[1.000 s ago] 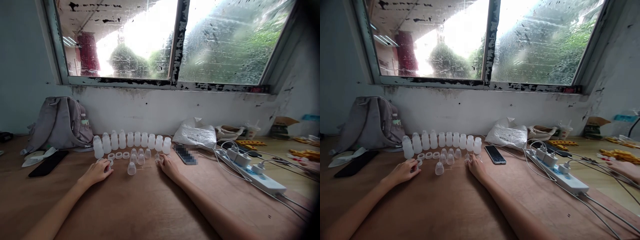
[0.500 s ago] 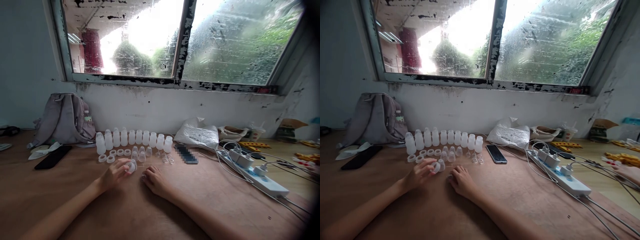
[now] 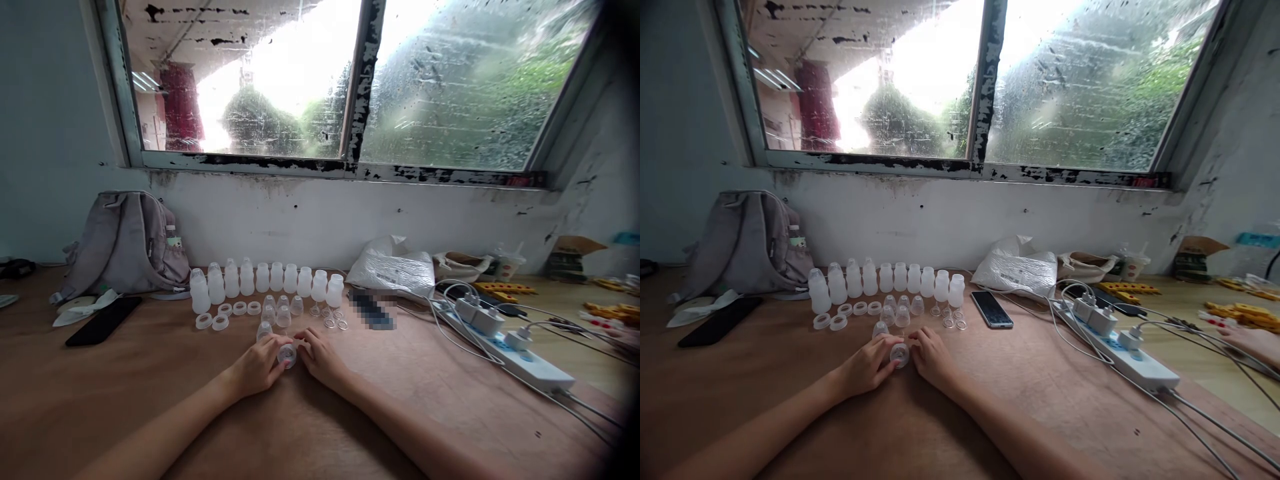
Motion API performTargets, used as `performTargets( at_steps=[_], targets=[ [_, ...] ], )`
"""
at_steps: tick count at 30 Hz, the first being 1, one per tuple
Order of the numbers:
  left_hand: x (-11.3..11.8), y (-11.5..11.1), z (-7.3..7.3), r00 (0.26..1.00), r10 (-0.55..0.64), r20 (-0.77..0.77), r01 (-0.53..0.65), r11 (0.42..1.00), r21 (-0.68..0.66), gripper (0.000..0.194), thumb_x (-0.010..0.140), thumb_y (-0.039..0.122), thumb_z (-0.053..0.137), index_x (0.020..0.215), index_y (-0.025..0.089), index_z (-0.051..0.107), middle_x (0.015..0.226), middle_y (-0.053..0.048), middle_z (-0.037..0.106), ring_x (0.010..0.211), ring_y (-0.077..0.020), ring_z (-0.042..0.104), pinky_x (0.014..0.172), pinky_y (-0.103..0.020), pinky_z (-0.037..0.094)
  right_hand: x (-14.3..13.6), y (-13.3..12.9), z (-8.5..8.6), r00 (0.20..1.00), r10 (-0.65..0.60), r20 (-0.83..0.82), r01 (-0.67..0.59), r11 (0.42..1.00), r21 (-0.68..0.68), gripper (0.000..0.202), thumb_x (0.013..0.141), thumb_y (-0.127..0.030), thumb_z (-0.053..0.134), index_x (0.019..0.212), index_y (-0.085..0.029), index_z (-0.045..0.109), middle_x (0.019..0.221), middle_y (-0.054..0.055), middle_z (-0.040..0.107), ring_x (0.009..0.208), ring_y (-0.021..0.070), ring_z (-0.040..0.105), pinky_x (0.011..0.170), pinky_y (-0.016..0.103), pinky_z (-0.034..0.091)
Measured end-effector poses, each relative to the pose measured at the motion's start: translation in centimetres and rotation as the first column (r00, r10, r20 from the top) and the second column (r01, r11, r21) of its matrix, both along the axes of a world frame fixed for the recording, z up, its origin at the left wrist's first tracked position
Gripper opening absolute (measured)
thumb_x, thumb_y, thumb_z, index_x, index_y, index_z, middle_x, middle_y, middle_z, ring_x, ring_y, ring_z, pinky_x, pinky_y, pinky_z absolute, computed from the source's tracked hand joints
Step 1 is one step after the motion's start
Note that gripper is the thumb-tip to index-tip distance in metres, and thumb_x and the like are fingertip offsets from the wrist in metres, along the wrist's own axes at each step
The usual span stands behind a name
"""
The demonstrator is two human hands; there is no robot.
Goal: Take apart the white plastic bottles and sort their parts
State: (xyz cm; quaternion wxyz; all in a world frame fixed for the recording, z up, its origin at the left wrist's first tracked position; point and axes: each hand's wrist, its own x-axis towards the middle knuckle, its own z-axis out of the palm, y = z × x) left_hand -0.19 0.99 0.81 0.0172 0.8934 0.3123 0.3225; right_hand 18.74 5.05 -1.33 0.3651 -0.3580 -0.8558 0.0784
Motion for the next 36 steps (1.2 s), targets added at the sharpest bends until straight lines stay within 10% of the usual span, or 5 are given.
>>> performTargets(
  at_steps=[13, 19, 36],
  targets=[
    [-0.1, 0.4, -0.6, 0.993, 0.116, 0.02, -0.115, 0.993, -0.013, 0.02, 0.081, 0.024, 0.044, 0.097, 0.016, 0.051, 0.09, -0.007, 0.058, 0.086, -0.0182, 0.051, 0.079, -0.031, 0.042, -0.3, -0.8, 0.9, 0.983, 0.158, 0.093, -0.158, 0.987, -0.008, 0.016, 0.07, -0.005, 0.045, 0.074, -0.018, 0.053, 0.076, 0.003, 0.055, 0.075, 0.0153, 0.05, 0.071, 0.027, 0.039],
    [0.2, -0.2, -0.1, 0.953, 0.212, 0.218, -0.151, 0.953, -0.264, 0.022, 0.085, 0.029, 0.034, 0.08, 0.018, 0.053, 0.063, 0.0, 0.054, 0.058, -0.0123, 0.05, 0.057, -0.023, 0.04, 0.0, -1.8, 1.6, 0.973, 0.23, 0.004, -0.229, 0.972, -0.047, 0.04, 0.067, -0.004, 0.043, 0.104, -0.019, 0.045, 0.093, 0.005, 0.055, 0.088, 0.0171, 0.05, 0.078, 0.03, 0.04],
    [1.3, 0.3, -1.1, 0.69, 0.375, 0.619, 0.254, 0.676, -0.692, 0.037, 0.08, 0.047, 0.041, 0.098, 0.016, 0.048, 0.059, 0.003, 0.052, 0.052, -0.011, 0.053, 0.049, -0.023, 0.045, -1.8, -2.9, 2.0, 0.979, 0.096, -0.18, -0.131, 0.972, -0.196, 0.007, 0.076, -0.021, 0.047, 0.083, -0.019, 0.046, 0.064, -0.003, 0.049, 0.055, 0.0093, 0.043, 0.053, 0.02, 0.035]
  ],
)
